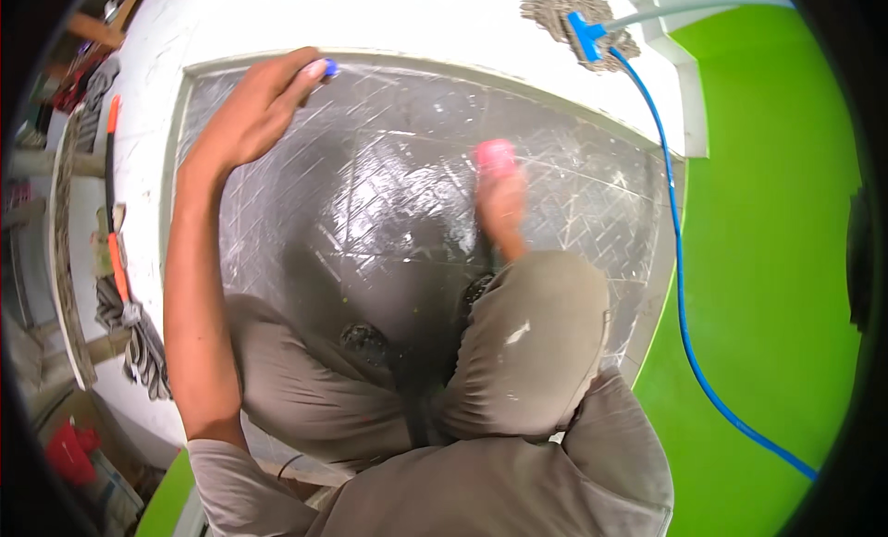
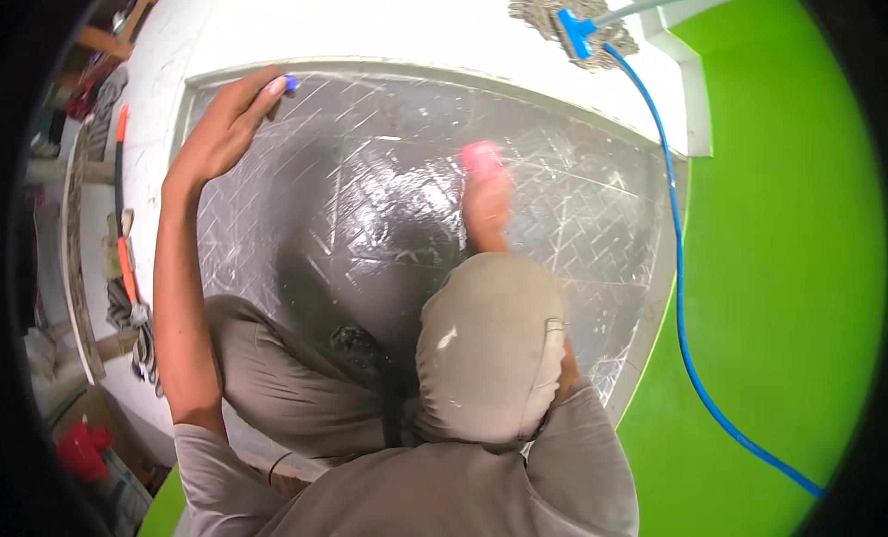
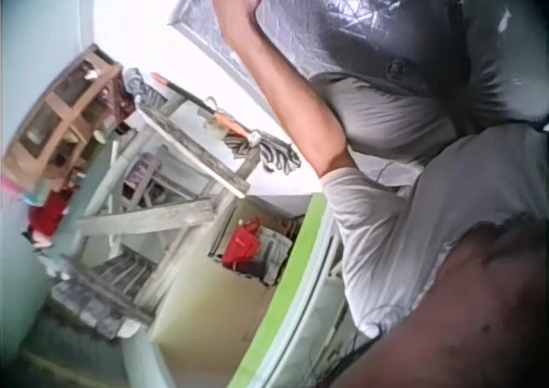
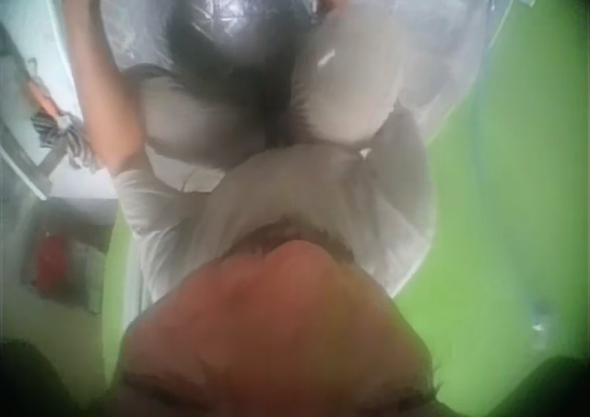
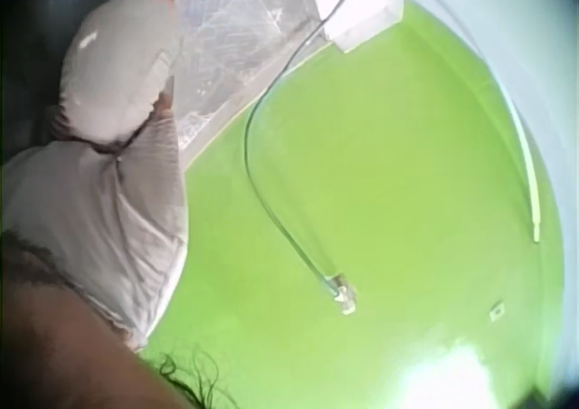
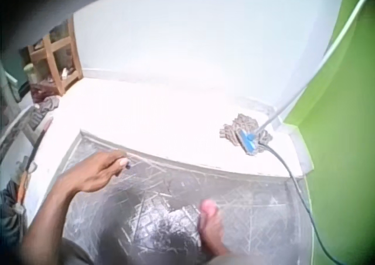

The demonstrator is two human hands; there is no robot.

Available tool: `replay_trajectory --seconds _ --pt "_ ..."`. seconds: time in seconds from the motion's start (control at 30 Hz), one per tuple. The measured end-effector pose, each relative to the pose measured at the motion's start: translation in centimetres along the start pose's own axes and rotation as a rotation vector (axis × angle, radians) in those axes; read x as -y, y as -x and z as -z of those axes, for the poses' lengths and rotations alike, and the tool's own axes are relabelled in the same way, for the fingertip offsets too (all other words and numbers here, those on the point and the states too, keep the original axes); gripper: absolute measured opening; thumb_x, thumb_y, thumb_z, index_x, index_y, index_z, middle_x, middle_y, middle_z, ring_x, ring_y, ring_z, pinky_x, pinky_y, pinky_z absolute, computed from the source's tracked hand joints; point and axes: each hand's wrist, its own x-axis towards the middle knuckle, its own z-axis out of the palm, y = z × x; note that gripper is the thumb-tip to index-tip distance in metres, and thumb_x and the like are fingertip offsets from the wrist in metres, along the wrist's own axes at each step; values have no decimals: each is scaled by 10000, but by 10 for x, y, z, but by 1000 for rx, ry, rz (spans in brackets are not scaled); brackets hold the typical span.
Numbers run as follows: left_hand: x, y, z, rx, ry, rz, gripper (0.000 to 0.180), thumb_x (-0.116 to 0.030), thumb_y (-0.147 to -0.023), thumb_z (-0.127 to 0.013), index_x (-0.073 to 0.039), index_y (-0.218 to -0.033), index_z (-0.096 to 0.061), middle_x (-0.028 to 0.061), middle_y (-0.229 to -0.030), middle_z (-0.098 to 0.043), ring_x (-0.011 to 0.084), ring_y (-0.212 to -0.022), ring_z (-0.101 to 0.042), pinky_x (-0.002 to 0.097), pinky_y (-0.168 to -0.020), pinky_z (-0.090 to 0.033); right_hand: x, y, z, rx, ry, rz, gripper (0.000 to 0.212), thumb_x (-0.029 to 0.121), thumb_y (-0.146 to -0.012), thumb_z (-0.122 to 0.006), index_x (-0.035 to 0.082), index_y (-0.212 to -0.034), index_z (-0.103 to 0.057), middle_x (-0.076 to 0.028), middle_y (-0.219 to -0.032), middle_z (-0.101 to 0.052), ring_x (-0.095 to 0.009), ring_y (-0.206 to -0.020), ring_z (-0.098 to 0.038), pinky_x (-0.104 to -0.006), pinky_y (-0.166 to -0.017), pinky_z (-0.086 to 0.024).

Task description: The person scrubs a section of tiled floor using a pink abrasive pad, applying water and cleaning liquid.

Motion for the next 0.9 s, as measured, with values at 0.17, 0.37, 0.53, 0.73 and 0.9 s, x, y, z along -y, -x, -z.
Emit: replay_trajectory --seconds 0.17,0.37,0.53,0.73,0.9 --pt "-1 2 7 59 -82 190 444 -407 -1110 -427 -17 -980 -595 72 -766 -508 198 -729 -462 377 -729 -430 73 37 50 516 -371 295 413 365 -1033 -521 -20 -1105 -651 -306 -954 -656 -475 -915 -651 -553 -812 -513" --pt "5 -3 -6 79 36 149 442 -423 -1109 -450 -24 -980 -591 38 -750 -465 164 -724 -410 331 -700 -397 -167 -64 62 -158 239 -52 531 414 -1051 -486 -86 -1066 -665 -271 -900 -672 -424 -813 -680 -535 -769 -536" --pt "-6 -14 -15 61 -10 156 448 -402 -1110 -442 9 -1077 -619 92 -778 -529 211 -740 -477 367 -742 -439 -49 -1 43 30 -141 -138 329 257 -1033 -505 -26 -1092 -662 -283 -1037 -671 -405 -983 -657 -530 -836 -490" --pt "-3 -7 -14 99 -36 140 431 -395 -1115 -446 -3 -966 -544 69 -750 -469 191 -722 -419 353 -704 -396 37 0 103 479 -248 -47 355 308 -1039 -511 27 -1190 -667 -286 -1091 -675 -441 -1073 -643 -516 -912 -514" --pt "0 -5 -16 108 -6 124 434 -389 -1120 -437 -9 -919 -499 68 -731 -438 186 -709 -390 356 -680 -380 -150 -72 72 -188 98 -191 500 387 -1056 -501 -87 -1169 -611 -332 -1101 -634 -469 -1021 -637 -551 -872 -505"
